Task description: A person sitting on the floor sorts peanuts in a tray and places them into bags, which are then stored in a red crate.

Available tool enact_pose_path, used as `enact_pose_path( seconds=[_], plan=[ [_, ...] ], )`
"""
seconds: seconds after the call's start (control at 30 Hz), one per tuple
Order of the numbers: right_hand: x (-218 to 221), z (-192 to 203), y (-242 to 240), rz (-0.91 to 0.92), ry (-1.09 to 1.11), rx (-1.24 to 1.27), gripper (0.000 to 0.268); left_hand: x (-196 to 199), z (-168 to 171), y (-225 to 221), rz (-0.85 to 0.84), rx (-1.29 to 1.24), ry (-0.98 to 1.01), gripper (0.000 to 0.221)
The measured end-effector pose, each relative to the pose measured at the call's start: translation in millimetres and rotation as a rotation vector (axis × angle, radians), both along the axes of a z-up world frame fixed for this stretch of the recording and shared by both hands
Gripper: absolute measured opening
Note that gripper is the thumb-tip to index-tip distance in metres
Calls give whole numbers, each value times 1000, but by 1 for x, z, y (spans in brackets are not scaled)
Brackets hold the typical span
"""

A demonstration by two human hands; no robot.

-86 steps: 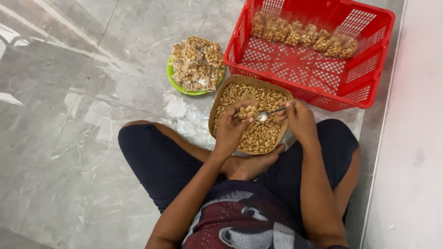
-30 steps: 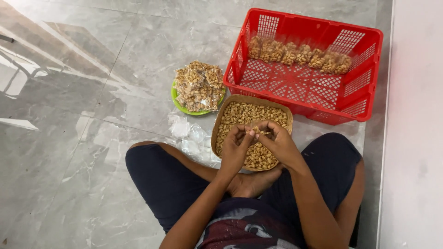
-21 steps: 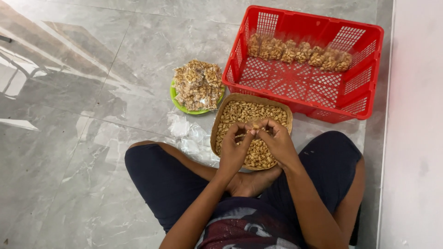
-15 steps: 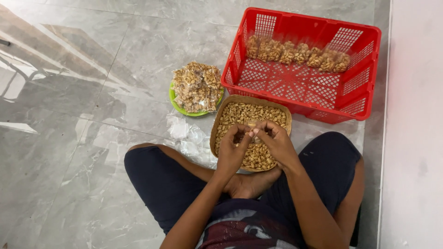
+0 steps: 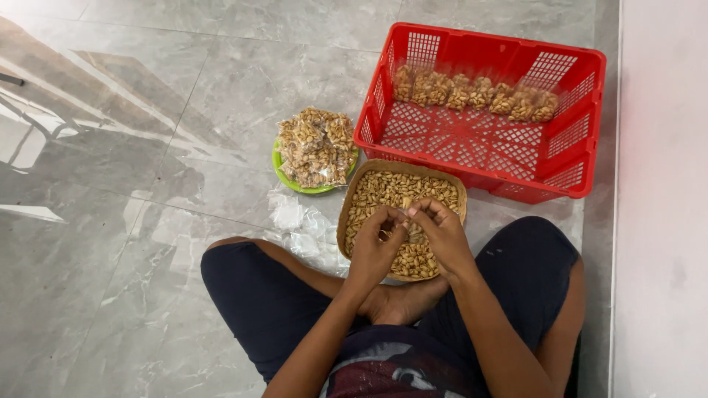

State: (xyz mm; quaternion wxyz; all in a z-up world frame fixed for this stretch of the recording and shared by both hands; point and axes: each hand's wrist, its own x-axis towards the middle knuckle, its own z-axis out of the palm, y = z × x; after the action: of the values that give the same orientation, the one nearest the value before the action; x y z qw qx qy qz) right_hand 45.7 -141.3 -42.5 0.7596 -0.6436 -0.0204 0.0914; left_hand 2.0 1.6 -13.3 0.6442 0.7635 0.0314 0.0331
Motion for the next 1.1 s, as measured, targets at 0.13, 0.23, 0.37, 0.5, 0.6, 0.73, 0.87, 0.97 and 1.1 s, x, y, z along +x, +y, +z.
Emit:
enact_pose_path(
  seconds=[0.13,0.23,0.37,0.5,0.6,0.73,0.87,0.97,1.1],
  plan=[
    [1,2,-2,-79,69,44,10,-2,-12,1,-46,12,34,6],
    [4,11,-6,-128,77,58,11,-1,-20,2,-37,-37,52,6],
    [8,11,-14,-22,3,23,23,6,-17,7,48,-108,66,13],
    [5,17,-13,69,-85,-55,22,5,-8,7,92,-160,42,13],
    [6,14,-15,88,-115,-77,18,5,-19,7,98,-166,13,11],
    [7,19,-15,83,-146,-99,15,4,-11,4,73,-201,-12,13],
    [7,14,-20,49,-193,-132,15,5,-17,6,40,-228,13,15],
    [9,28,-41,-25,-257,-265,19,9,-4,10,42,-298,26,12],
    [-11,53,-92,-245,-309,-681,21,14,-6,23,75,-361,49,10]
  ],
)
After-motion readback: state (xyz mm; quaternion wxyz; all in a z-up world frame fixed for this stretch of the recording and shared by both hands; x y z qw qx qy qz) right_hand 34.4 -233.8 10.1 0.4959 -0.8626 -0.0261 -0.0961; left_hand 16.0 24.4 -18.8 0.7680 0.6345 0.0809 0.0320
